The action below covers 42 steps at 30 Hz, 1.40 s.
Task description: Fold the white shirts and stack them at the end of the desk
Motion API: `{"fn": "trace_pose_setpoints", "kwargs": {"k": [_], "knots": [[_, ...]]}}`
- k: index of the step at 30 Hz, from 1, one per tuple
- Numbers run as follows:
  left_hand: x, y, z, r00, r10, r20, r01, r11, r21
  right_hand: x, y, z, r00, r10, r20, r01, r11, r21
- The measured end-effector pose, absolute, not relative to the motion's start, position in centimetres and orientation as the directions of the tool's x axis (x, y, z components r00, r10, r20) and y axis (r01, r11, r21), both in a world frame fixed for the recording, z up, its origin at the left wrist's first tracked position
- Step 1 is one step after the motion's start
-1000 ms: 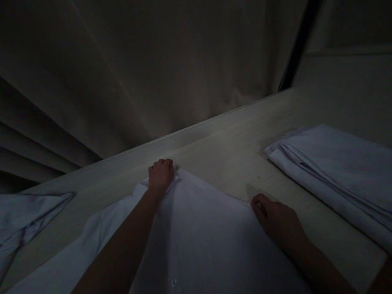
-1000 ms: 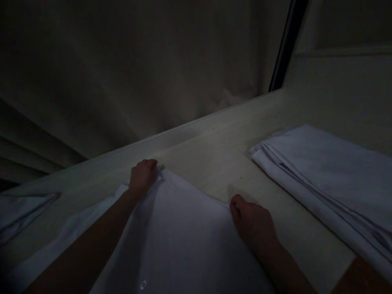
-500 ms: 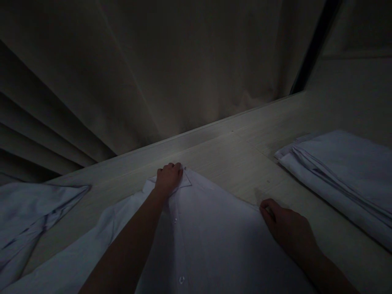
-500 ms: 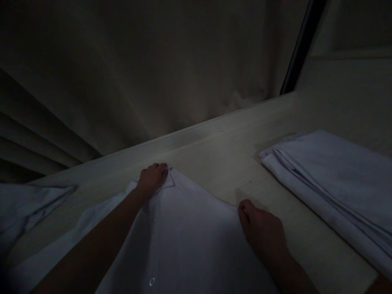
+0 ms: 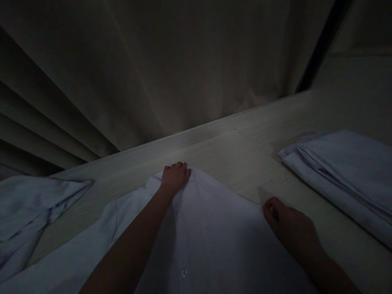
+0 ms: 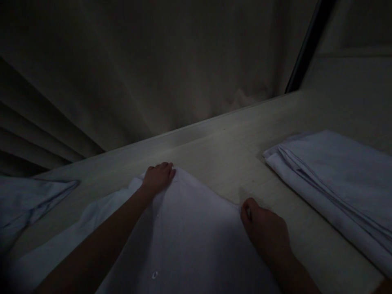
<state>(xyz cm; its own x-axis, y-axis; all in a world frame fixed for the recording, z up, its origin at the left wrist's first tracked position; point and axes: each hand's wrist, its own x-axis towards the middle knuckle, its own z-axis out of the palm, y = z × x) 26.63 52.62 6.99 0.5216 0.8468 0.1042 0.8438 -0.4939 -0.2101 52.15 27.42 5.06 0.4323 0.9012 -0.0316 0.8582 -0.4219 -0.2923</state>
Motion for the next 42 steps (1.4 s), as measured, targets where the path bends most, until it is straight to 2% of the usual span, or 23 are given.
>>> {"fn": "trace_pose_setpoints", "kwargs": {"k": [5,8,11,17,28,31,35,37,39,42], "knots": [[27.2,52.1,7.2,0.513,0.848,0.136,0.851,-0.481,-0.212,52.3,27.5,5.1,0.428,0.903,-0.043,0.863,-0.423,-0.276],[27.1,51.1,7.5,0.625,0.763,0.164,0.776,-0.585,-0.235,52.2,27.5,5.2,0.430,0.901,-0.057,0.865,-0.429,-0.261],[27.1,50.0,7.3,0.724,0.680,0.116,0.684,-0.687,-0.244,52.1,27.6,5.2,0.427,0.904,-0.033,0.871,-0.421,-0.255],[27.4,49.5,6.7,0.695,0.711,0.105,0.711,-0.660,-0.242,51.9,27.6,5.2,0.435,0.900,-0.024,0.864,-0.425,-0.271],[26.9,50.5,7.3,0.698,0.699,0.156,0.712,-0.651,-0.264,51.7,27.7,5.7,0.448,0.894,-0.025,0.850,-0.434,-0.299],[26.2,50.1,8.1,0.683,0.708,0.180,0.727,-0.635,-0.260,52.1,27.4,5.6,0.439,0.898,-0.013,0.840,-0.415,-0.349],[25.0,49.1,8.1,0.734,0.676,0.064,0.668,-0.703,-0.245,52.3,27.3,6.8,0.452,0.891,0.049,0.781,-0.368,-0.505],[24.8,48.9,7.6,0.721,0.692,0.035,0.679,-0.696,-0.233,51.0,27.5,8.4,0.397,0.909,0.126,0.805,-0.279,-0.524],[24.9,48.8,7.1,0.696,0.718,0.027,0.705,-0.675,-0.215,48.3,28.1,10.1,0.230,0.957,0.177,0.873,-0.122,-0.473],[25.4,48.9,6.8,0.669,0.743,0.010,0.730,-0.655,-0.193,43.0,29.5,11.3,-0.047,0.991,0.125,0.933,0.088,-0.349]]}}
